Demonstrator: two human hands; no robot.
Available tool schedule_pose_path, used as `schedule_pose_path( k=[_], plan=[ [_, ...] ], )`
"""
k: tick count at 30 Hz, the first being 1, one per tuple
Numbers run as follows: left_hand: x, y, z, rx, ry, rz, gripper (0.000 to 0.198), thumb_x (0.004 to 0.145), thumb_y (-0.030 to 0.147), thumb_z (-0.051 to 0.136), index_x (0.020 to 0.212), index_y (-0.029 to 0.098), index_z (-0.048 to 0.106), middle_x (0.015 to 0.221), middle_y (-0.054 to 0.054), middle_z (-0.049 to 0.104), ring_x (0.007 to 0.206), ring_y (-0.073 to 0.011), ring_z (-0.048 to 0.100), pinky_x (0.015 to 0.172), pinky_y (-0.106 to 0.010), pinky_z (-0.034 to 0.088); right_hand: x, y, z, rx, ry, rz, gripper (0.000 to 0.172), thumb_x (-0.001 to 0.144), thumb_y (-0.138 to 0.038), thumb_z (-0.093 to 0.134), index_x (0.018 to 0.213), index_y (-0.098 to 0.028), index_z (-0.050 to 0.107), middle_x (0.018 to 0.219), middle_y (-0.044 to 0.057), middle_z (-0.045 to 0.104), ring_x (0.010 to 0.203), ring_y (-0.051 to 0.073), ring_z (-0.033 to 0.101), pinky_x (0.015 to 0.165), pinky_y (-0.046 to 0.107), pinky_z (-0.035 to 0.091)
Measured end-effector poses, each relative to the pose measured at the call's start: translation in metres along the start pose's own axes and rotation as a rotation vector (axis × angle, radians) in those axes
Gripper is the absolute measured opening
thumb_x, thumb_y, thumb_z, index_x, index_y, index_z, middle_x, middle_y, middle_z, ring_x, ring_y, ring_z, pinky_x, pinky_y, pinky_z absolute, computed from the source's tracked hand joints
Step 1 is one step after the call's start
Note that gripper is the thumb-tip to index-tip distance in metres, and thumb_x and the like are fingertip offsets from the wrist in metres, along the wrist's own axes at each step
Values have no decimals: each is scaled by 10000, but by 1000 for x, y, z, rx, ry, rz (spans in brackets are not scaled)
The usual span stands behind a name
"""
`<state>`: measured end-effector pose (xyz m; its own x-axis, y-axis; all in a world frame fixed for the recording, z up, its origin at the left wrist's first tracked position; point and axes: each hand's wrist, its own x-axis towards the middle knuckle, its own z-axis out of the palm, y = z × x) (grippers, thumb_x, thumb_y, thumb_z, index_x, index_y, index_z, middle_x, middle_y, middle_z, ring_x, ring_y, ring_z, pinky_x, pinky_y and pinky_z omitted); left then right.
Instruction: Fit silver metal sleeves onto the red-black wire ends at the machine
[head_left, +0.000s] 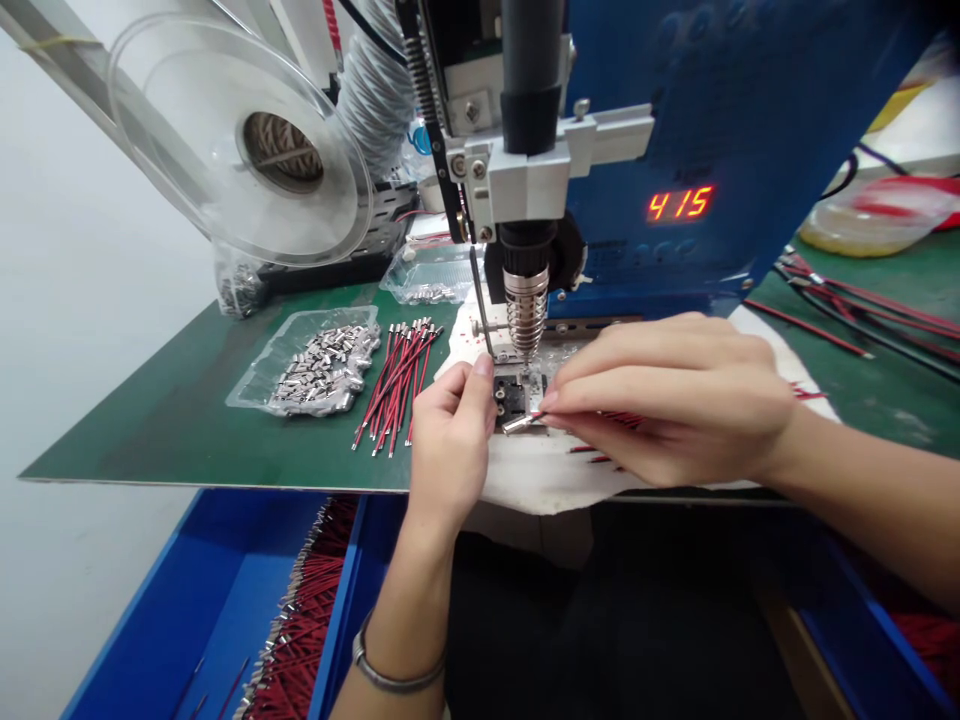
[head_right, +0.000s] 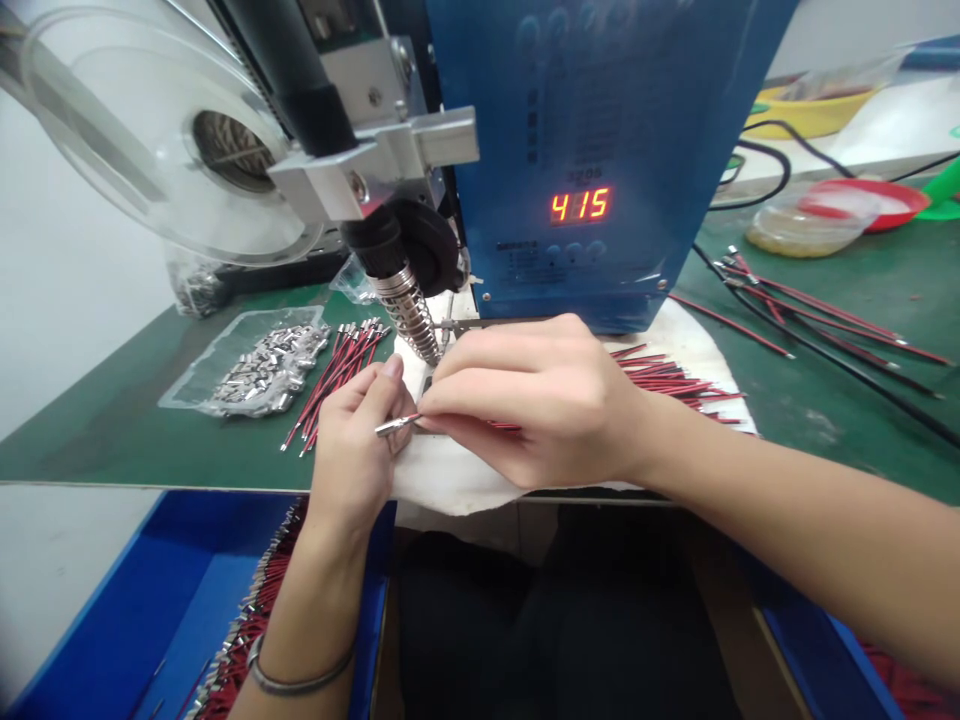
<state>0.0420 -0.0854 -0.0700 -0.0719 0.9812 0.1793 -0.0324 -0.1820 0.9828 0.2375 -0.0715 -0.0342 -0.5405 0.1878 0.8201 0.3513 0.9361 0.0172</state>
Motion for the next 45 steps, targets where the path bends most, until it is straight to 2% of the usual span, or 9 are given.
schedule_pose_path(
  k=[8,13,19,29,38,45],
  plan=[
    [0,1,-1,10,4,-32,477,1025,376,616,630,200,414,540,73,355,492,-61,272,479,-244,212,-1,4,3,12,-4,41,67,969,-160,720,922,-205,709,855,29,789,743,150,741,633,260,588],
    [1,0,-1,21,8,-27,474,1030,365,610,632,201,411,540,71,359,493,-63,267,479,-248,211,-1,2,0,1,-11,62,98,967,-153,712,904,-228,707,819,26,783,709,160,737,608,282,587],
    [0,0,-1,27,6,-16,472,1028,380,615,636,204,422,531,69,371,486,-68,274,478,-259,204,2,-1,-4,-20,25,64,112,962,-143,721,924,-247,712,832,22,792,712,162,746,634,289,621],
    [-1,-1,-1,19,11,-11,490,1016,397,635,625,207,410,531,69,361,482,-73,267,473,-266,203,3,-4,-6,-63,98,40,57,941,-144,767,943,-196,744,885,31,807,771,115,763,718,196,626],
    [1,0,0,18,12,-26,490,1005,420,645,629,201,421,542,65,373,490,-72,272,479,-261,216,4,-6,-8,-64,75,65,109,938,-164,760,939,-271,738,888,10,811,718,159,765,663,266,670],
    [-1,-1,-1,20,15,-33,498,1011,427,641,629,200,417,542,65,370,494,-72,276,484,-264,213,4,-5,-9,-88,81,34,68,943,-176,765,936,-236,732,886,10,807,749,118,762,711,191,644]
  ],
)
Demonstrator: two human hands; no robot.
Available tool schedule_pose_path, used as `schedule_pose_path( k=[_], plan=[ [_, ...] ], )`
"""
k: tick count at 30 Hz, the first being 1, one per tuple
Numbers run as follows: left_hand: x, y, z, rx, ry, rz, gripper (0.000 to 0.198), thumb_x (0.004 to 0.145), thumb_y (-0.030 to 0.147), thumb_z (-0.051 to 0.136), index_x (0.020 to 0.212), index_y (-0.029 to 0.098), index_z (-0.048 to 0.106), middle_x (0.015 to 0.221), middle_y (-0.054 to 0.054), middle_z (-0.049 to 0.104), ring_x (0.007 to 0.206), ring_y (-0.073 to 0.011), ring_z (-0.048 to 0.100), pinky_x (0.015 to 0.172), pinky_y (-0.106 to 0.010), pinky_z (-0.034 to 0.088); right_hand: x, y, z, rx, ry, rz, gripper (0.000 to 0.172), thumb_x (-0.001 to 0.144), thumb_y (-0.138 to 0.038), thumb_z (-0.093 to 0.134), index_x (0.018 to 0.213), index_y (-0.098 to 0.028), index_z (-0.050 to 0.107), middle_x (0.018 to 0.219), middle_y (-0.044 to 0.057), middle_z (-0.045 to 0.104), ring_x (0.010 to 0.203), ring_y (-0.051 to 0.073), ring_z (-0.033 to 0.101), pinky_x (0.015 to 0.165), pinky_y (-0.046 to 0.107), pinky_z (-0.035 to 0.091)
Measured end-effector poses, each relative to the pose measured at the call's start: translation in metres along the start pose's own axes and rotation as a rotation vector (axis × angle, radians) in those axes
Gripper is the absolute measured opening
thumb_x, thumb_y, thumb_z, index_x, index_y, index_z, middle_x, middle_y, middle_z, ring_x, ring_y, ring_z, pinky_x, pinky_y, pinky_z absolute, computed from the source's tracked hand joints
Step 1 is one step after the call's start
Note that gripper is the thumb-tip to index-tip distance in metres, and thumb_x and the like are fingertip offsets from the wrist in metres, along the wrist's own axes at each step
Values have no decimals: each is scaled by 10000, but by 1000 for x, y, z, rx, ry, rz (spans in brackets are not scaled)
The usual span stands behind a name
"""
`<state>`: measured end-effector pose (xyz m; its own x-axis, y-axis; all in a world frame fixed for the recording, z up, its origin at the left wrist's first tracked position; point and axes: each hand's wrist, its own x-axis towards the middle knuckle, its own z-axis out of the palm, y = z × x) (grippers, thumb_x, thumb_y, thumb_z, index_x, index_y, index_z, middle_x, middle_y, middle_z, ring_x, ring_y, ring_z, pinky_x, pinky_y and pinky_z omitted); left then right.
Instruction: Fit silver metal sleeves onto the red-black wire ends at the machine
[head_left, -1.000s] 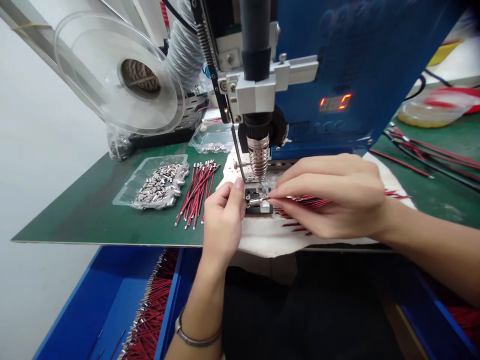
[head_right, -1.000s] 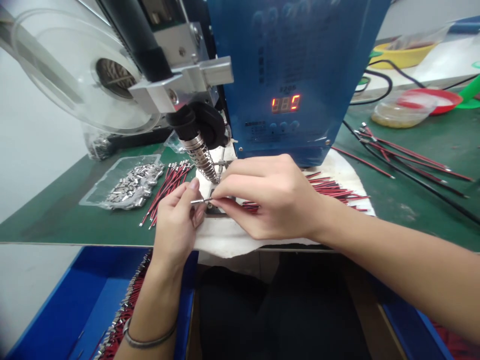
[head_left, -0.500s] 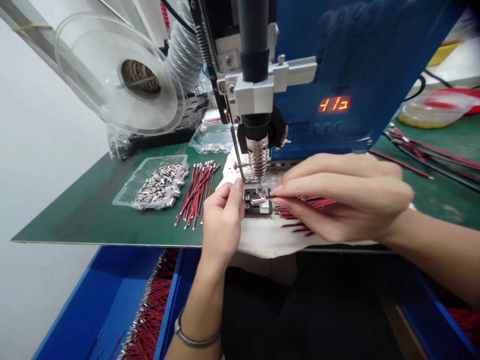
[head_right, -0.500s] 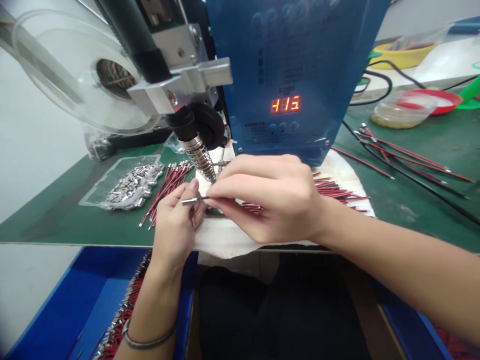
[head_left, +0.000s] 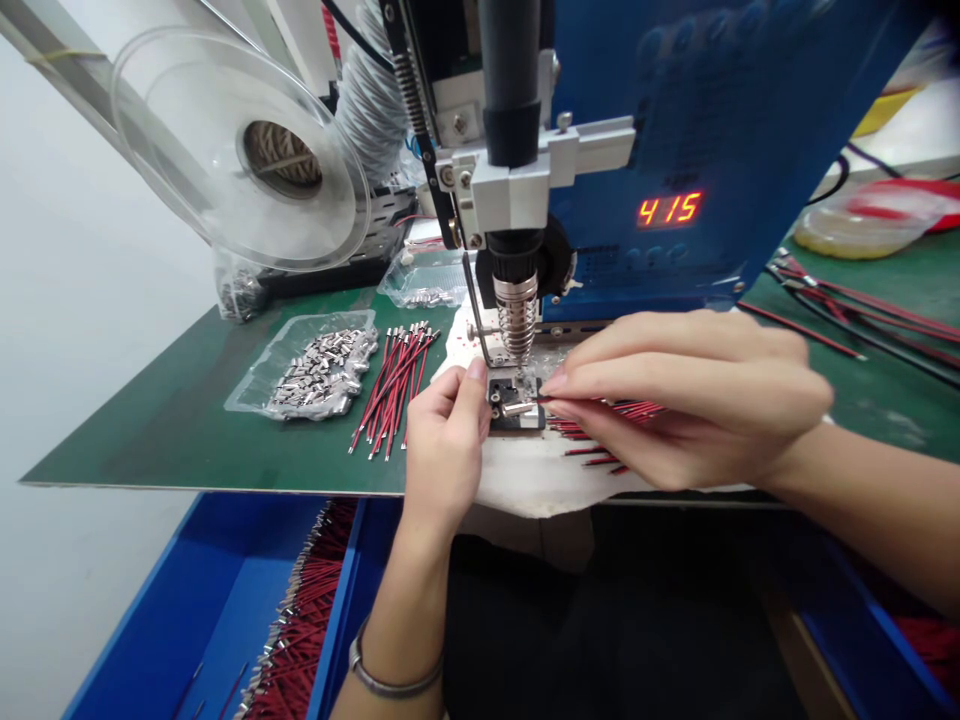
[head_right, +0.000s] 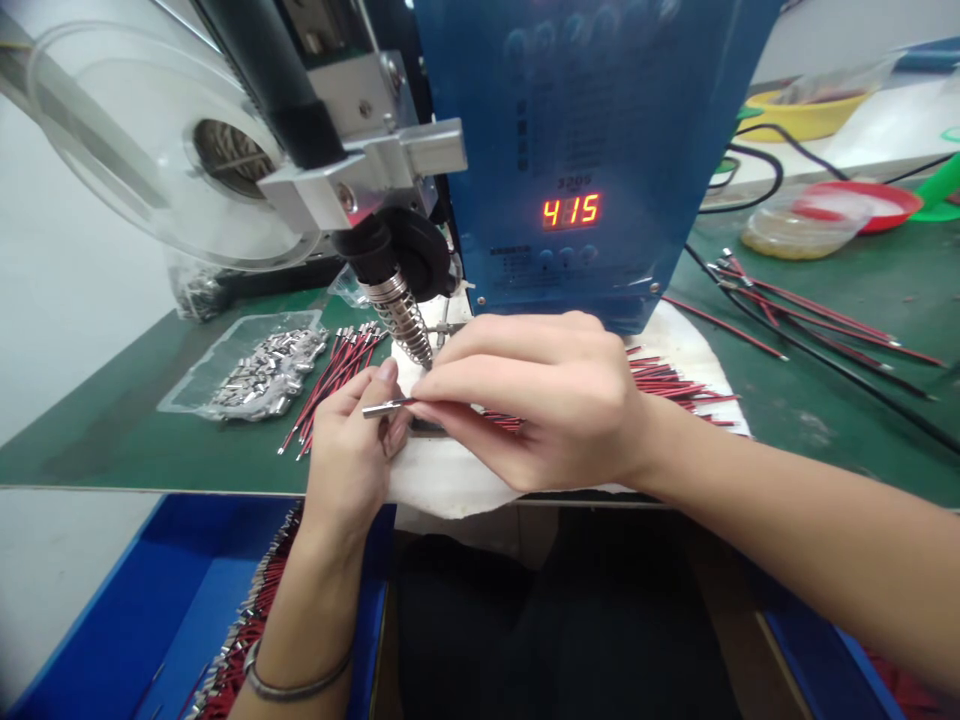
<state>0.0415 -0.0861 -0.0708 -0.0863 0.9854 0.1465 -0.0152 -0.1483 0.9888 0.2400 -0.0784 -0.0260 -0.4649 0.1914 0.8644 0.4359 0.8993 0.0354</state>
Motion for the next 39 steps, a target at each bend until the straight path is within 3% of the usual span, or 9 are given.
schedule_pose_path(
  k=[14,20,30,39],
  plan=[
    [0,0,-1,3,-1,9,490,1014,419,641,633,202,422,539,63,376,492,-74,277,485,-264,221,-2,1,2,17,-13,16,56,948,-177,763,948,-222,731,897,9,806,780,110,765,724,189,638],
    [1,1,-1,8,3,7,493,1008,420,643,623,201,427,529,61,382,488,-76,277,483,-262,228,0,0,1,14,-20,14,101,951,-183,751,928,-276,718,877,-10,811,723,138,767,658,227,658],
    [1,0,-1,-3,-2,13,498,1002,441,654,632,203,420,538,62,383,487,-73,275,475,-253,237,-1,4,6,42,-26,2,77,951,-140,743,974,-213,732,908,34,809,790,136,767,722,232,653],
    [0,1,1,-8,2,1,488,1007,418,643,629,201,424,532,64,384,480,-68,276,469,-248,223,-3,3,6,89,-60,23,124,956,-123,720,968,-246,724,921,27,810,794,158,772,714,266,655]
  ],
)
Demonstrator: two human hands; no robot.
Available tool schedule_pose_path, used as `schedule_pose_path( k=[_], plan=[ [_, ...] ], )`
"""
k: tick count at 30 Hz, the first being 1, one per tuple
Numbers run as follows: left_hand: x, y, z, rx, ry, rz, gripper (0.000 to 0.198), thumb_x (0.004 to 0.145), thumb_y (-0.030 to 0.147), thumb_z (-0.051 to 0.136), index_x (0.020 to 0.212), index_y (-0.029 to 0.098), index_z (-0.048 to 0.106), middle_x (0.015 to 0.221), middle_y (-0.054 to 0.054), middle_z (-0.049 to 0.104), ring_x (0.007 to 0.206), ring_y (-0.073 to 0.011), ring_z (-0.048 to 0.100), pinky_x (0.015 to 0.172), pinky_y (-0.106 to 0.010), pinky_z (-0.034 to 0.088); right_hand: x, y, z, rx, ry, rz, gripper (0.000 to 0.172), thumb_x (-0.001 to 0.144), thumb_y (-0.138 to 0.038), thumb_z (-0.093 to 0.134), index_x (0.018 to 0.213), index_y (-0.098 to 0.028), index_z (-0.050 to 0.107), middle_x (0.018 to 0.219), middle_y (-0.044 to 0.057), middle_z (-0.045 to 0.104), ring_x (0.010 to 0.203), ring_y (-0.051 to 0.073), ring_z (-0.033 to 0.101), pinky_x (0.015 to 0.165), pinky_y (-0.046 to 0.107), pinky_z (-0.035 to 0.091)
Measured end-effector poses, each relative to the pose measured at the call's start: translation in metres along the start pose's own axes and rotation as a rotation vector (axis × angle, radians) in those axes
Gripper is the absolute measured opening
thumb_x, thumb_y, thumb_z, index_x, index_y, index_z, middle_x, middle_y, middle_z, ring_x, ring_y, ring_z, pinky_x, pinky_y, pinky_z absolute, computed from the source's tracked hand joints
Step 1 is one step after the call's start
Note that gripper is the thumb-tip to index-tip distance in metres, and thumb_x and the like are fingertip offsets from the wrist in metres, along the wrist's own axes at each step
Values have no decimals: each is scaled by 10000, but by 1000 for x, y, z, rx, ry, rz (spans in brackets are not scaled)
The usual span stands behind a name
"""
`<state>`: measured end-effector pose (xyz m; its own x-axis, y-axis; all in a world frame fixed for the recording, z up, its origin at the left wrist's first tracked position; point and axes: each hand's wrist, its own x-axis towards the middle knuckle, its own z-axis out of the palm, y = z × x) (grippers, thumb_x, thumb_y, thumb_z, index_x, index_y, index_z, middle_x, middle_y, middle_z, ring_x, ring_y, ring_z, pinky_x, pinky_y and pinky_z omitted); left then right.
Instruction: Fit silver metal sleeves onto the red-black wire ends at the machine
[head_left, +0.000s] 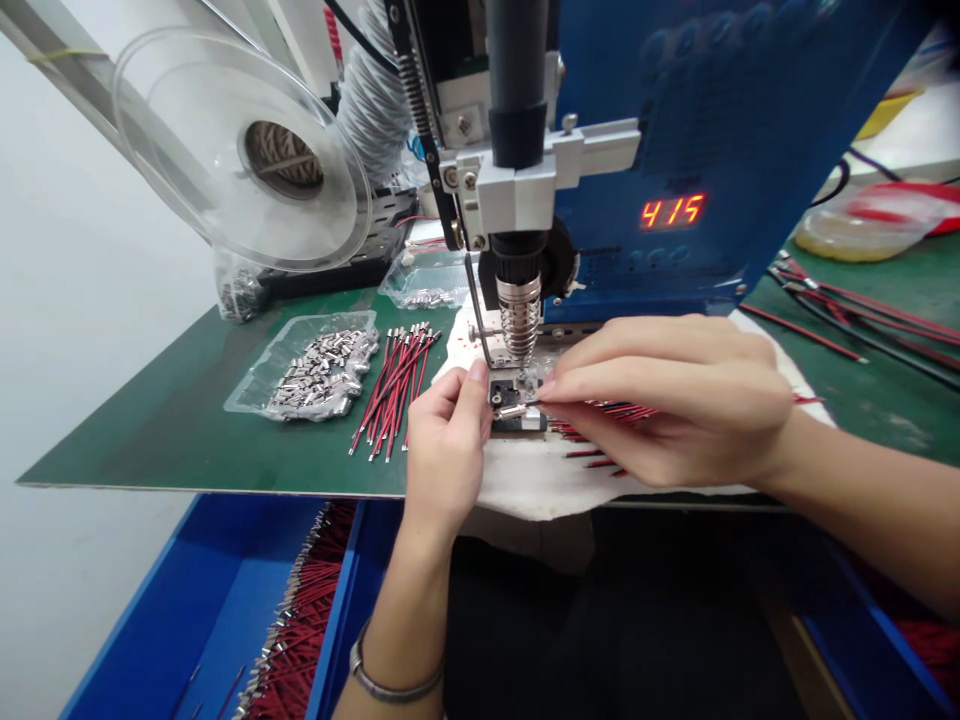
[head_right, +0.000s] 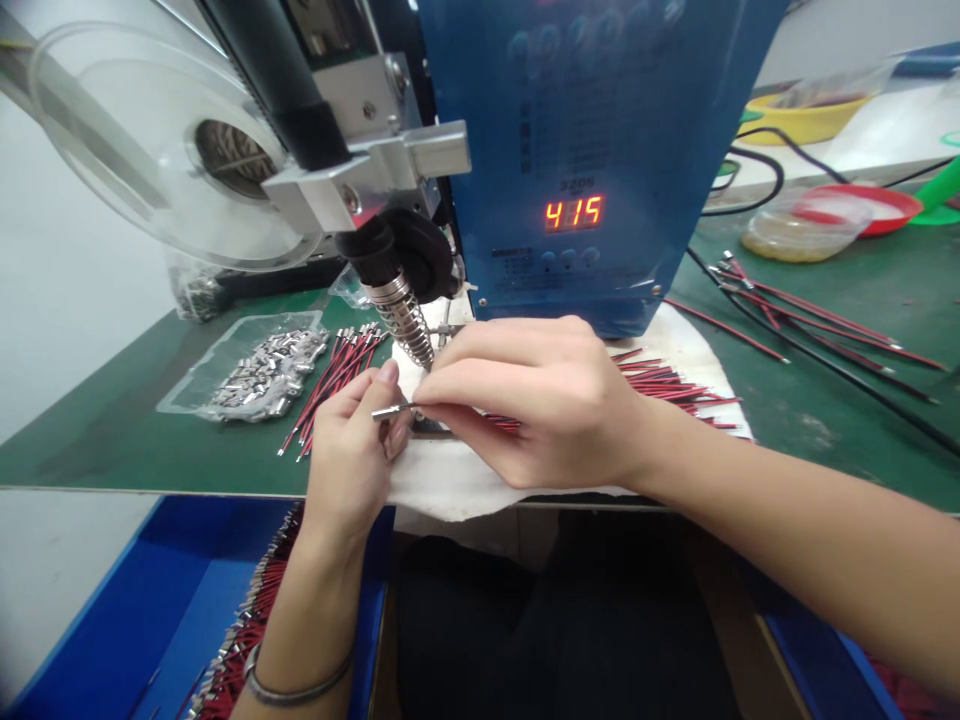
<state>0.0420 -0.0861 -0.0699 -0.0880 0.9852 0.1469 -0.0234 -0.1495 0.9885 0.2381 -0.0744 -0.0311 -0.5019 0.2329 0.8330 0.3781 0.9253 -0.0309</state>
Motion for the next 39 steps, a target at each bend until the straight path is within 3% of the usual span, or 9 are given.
schedule_pose_path(
  k=[5,13,39],
  plan=[
    [0,0,-1,7,-2,7,491,1011,418,640,628,201,421,534,64,382,483,-69,285,473,-255,218,0,0,0,-11,0,5,148,959,-120,713,970,-267,720,927,15,811,793,158,770,706,273,657],
    [-1,0,0,3,-1,-5,495,1012,420,643,630,196,423,543,67,379,493,-62,279,480,-246,216,-1,4,2,-6,5,-22,100,927,-94,742,965,-186,735,920,55,803,803,149,757,748,251,622],
    [-1,-1,-1,14,-9,4,491,1019,411,628,631,202,413,535,71,368,488,-66,279,483,-256,218,1,1,0,-2,-8,-11,93,963,-136,724,978,-225,746,935,53,826,820,155,782,766,242,641]
  ],
)
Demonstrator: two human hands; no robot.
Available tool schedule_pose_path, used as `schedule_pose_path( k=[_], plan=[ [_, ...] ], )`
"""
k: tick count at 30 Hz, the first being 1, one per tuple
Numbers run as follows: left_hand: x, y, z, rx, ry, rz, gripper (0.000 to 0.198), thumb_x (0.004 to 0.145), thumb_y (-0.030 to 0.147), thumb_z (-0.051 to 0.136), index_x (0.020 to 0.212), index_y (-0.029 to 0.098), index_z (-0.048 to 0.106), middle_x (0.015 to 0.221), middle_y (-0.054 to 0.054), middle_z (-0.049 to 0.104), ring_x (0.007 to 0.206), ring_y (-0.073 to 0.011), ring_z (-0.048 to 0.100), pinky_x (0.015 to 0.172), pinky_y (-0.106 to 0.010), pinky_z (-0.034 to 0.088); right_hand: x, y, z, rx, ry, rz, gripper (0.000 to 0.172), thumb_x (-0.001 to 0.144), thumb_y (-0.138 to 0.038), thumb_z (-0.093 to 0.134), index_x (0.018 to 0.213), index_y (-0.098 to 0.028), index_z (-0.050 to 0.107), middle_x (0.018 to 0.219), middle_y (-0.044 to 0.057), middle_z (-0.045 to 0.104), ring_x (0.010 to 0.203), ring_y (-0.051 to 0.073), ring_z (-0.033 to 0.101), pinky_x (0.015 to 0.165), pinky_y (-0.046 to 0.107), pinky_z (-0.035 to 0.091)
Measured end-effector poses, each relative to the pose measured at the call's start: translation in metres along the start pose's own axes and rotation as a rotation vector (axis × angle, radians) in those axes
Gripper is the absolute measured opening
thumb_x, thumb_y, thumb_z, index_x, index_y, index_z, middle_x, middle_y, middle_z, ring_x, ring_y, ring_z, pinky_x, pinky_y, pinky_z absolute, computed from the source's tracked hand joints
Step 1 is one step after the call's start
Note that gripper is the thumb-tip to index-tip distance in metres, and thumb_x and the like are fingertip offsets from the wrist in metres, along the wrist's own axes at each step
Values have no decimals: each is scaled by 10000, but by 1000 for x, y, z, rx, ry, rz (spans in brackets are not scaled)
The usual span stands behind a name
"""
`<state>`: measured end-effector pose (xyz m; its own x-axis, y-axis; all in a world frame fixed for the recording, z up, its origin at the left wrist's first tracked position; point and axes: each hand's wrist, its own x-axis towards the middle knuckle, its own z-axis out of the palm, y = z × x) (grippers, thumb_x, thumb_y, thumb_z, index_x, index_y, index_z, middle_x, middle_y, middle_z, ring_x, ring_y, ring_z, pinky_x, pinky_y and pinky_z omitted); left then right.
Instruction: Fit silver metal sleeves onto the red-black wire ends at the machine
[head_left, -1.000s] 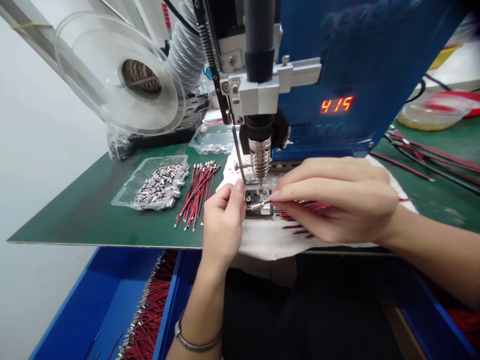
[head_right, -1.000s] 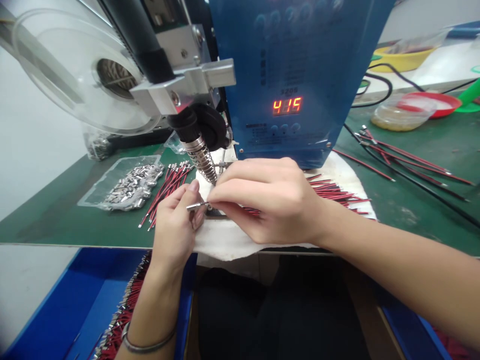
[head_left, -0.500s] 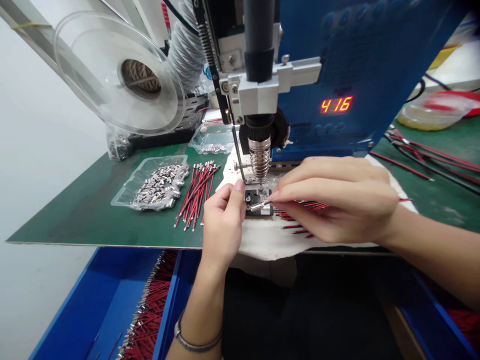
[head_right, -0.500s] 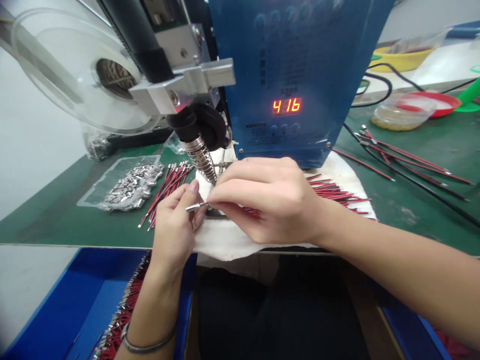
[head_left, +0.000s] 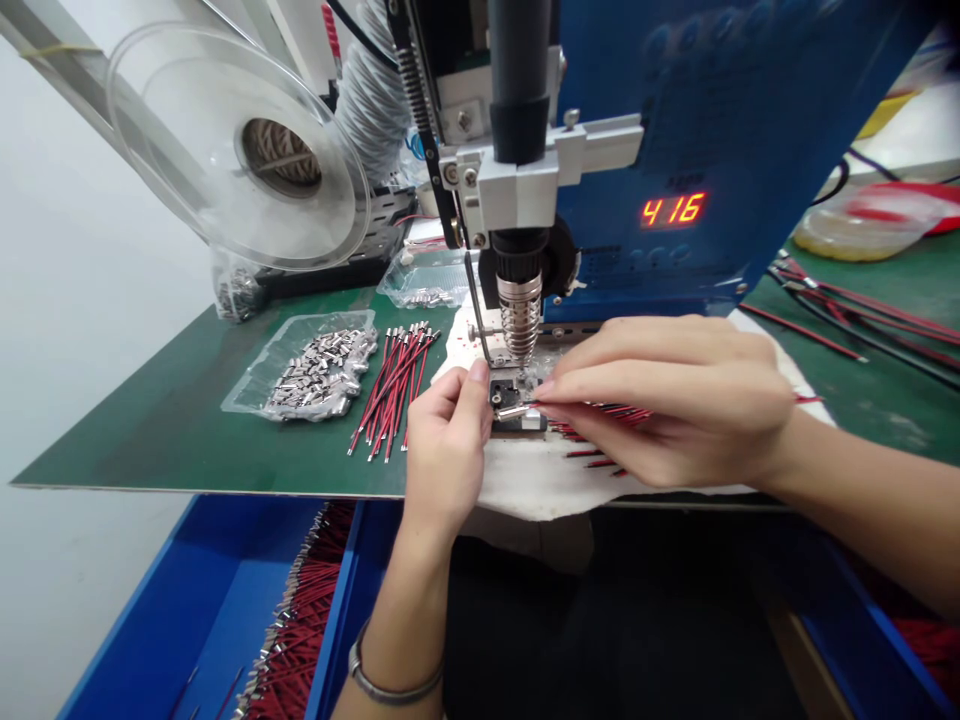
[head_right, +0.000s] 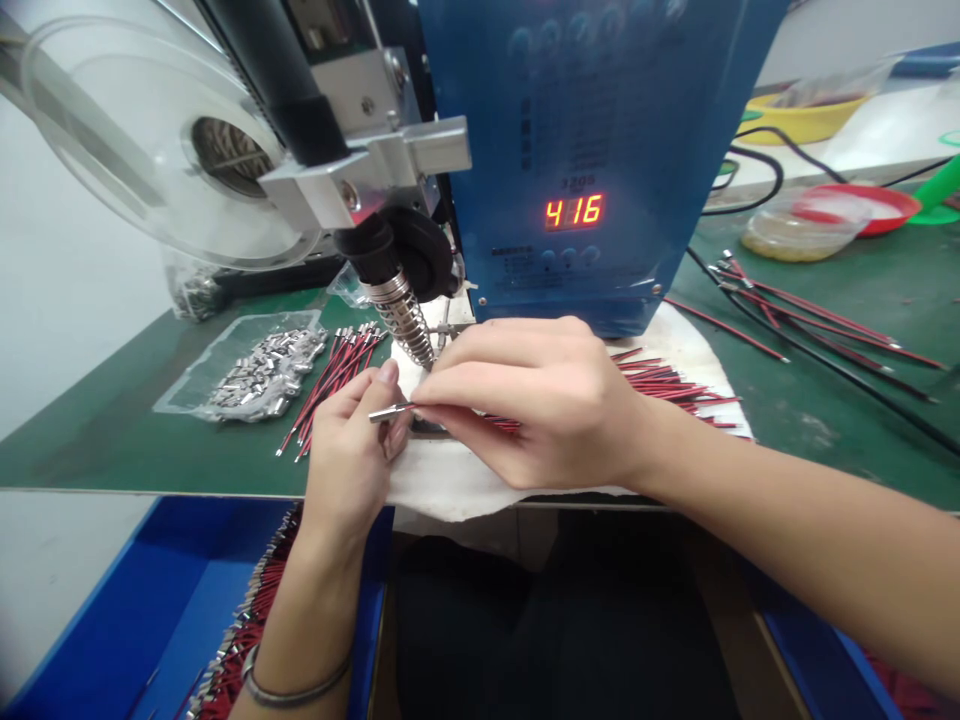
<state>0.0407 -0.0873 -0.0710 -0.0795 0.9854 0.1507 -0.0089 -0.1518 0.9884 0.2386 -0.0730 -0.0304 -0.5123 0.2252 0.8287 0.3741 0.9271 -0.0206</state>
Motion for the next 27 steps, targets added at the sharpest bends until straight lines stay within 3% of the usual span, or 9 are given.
schedule_pose_path(
  k=[27],
  plan=[
    [1,2,1,29,8,-3,490,1025,397,616,623,202,415,534,64,382,492,-71,271,484,-251,235,0,0,1,-7,9,-4,138,952,-112,711,965,-248,726,918,28,817,781,149,766,706,246,623]
  ],
)
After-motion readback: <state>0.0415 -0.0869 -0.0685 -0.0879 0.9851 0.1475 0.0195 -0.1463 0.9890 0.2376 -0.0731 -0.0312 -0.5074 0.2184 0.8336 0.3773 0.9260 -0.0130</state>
